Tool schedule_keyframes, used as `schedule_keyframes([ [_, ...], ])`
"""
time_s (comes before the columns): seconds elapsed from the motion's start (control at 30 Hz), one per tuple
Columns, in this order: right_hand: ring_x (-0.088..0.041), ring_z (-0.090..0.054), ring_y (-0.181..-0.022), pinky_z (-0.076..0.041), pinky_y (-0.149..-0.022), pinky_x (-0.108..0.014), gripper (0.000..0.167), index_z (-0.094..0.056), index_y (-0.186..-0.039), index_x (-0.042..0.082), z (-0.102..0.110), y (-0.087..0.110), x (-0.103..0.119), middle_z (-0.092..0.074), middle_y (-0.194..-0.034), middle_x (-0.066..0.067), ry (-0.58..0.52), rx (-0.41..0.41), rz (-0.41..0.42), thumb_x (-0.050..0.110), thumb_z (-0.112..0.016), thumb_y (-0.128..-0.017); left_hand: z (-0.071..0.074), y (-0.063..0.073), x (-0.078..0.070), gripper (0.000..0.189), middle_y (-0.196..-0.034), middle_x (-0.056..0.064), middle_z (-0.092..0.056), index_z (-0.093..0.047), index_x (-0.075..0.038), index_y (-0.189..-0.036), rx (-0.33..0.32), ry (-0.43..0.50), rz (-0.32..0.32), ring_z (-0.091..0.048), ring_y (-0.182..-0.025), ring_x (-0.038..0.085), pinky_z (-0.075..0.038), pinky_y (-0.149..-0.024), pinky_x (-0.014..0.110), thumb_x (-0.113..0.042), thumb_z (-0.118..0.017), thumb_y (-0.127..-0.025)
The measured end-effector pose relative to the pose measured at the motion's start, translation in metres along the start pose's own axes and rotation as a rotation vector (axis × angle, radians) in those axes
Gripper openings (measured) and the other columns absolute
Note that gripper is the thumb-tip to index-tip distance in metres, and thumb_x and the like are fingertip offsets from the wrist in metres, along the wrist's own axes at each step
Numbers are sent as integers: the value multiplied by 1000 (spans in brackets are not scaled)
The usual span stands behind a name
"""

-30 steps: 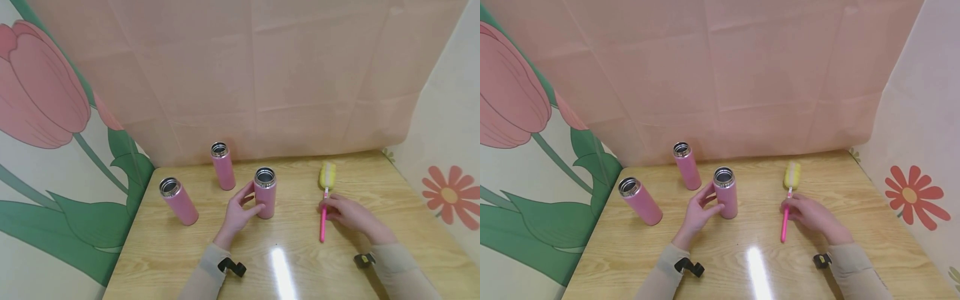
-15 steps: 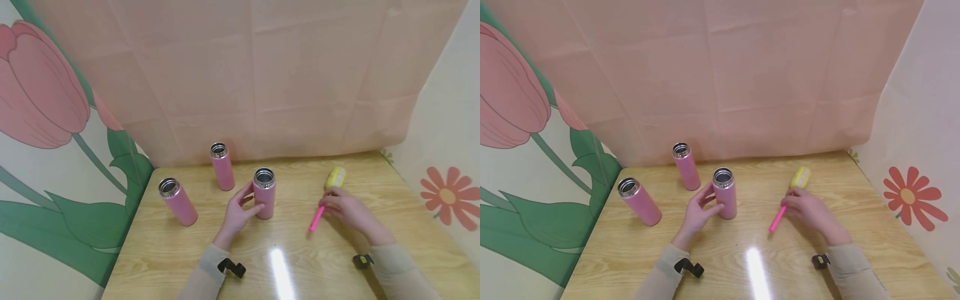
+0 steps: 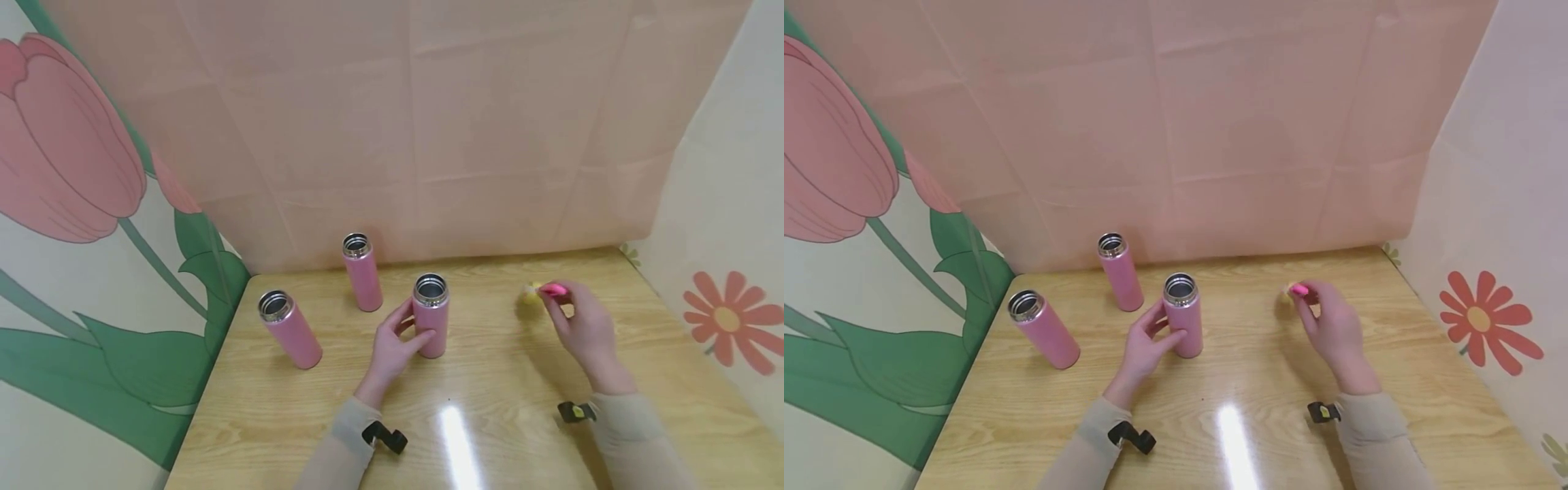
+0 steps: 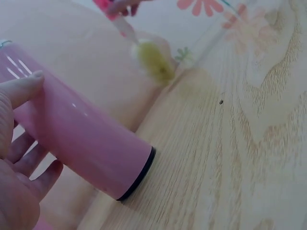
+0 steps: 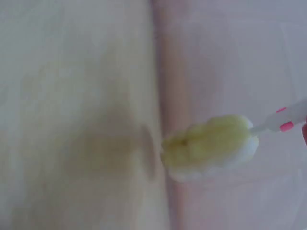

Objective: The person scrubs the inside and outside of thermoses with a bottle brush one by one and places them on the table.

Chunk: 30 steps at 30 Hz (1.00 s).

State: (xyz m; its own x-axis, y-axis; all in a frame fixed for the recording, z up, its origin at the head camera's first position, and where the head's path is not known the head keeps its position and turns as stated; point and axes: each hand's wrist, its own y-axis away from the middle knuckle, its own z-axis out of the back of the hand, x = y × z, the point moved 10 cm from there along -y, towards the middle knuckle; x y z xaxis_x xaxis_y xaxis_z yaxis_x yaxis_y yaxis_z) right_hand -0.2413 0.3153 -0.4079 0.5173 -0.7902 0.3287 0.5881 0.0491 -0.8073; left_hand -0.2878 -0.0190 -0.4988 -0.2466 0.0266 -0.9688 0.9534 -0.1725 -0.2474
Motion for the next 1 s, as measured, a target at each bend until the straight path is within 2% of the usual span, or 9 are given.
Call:
schedule_keyframes([
  [0.1, 1, -68, -86, -49, -83, -6, 25, -69, -111, -9, 13, -7, -6, -73, -97, -11, -107, -136, -151, -8, -80, -89, -1, 0, 3, 74, -152, -6, -62, -58, -20, -156, -4, -5, 16, -59, -135, 21, -48, -115, 45, -9, -89, -89],
  [0.2, 8, -69, -83, -56, -78, -10, 25, -63, -109, -16, 24, -11, -13, -74, -95, -8, -334, -291, -290, -8, -78, -91, -2, 0, 6, 75, -151, -9, -61, -58, -23, -156, -13, -12, 31, -59, -135, 19, -48, -115, 44, -12, -90, -89],
  [0.33, -14, -77, -80, -63, -74, -24, 25, -59, -111, -14, 35, -20, -11, -72, -92, -15, -706, -448, -400, -5, -75, -95, -4, -1, 9, 77, -151, -10, -61, -57, -23, -156, -26, -27, 25, -60, -134, 18, -49, -114, 42, -14, -91, -88],
  [0.47, -25, -79, -85, -63, -79, -35, 20, -59, -112, -12, 45, -35, 4, -67, -95, -22, -977, -534, -412, -8, -72, -97, -6, -2, 10, 80, -152, -8, -61, -56, -20, -157, -32, -40, 18, -61, -134, 19, -49, -114, 42, -14, -93, -86],
  [0.53, -29, -79, -86, -63, -78, -39, 18, -59, -112, -11, 51, -42, 12, -65, -95, -24, -1046, -575, -406, -8, -70, -98, -6, -2, 12, 82, -153, -8, -60, -55, -21, -158, -35, -45, 28, -60, -134, 19, -49, -114, 42, -15, -93, -85],
  [0.67, -31, -79, -84, -64, -75, -41, 15, -59, -108, -11, 64, -52, 26, -65, -92, -25, -1069, -645, -409, -5, -71, -99, -6, -2, 13, 82, -154, -8, -59, -54, -21, -158, -46, -42, 47, -59, -137, 19, -47, -116, 44, -16, -93, -86],
  [0.8, -35, -77, -79, -64, -70, -44, 16, -58, -102, -14, 69, -59, 36, -63, -86, -26, -1183, -715, -425, -9, -72, -96, -6, -2, 11, 81, -152, -5, -61, -55, -20, -158, -48, -18, 25, -60, -137, 20, -46, -117, 44, -13, -92, -87],
  [0.9, -35, -77, -79, -64, -69, -45, 16, -58, -105, -14, 68, -68, 46, -65, -87, -26, -1239, -681, -434, -10, -72, -96, -6, -2, 8, 80, -152, -4, -62, -55, -19, -158, -45, 2, 0, -60, -136, 20, -45, -118, 43, -10, -91, -87],
  [1.0, -33, -78, -81, -64, -70, -43, 15, -60, -108, -14, 62, -81, 58, -69, -90, -26, -1224, -569, -436, -6, -70, -99, -6, -2, 6, 80, -153, -5, -61, -54, -21, -158, -39, 5, -16, -60, -137, 19, -45, -118, 42, -10, -91, -87],
])
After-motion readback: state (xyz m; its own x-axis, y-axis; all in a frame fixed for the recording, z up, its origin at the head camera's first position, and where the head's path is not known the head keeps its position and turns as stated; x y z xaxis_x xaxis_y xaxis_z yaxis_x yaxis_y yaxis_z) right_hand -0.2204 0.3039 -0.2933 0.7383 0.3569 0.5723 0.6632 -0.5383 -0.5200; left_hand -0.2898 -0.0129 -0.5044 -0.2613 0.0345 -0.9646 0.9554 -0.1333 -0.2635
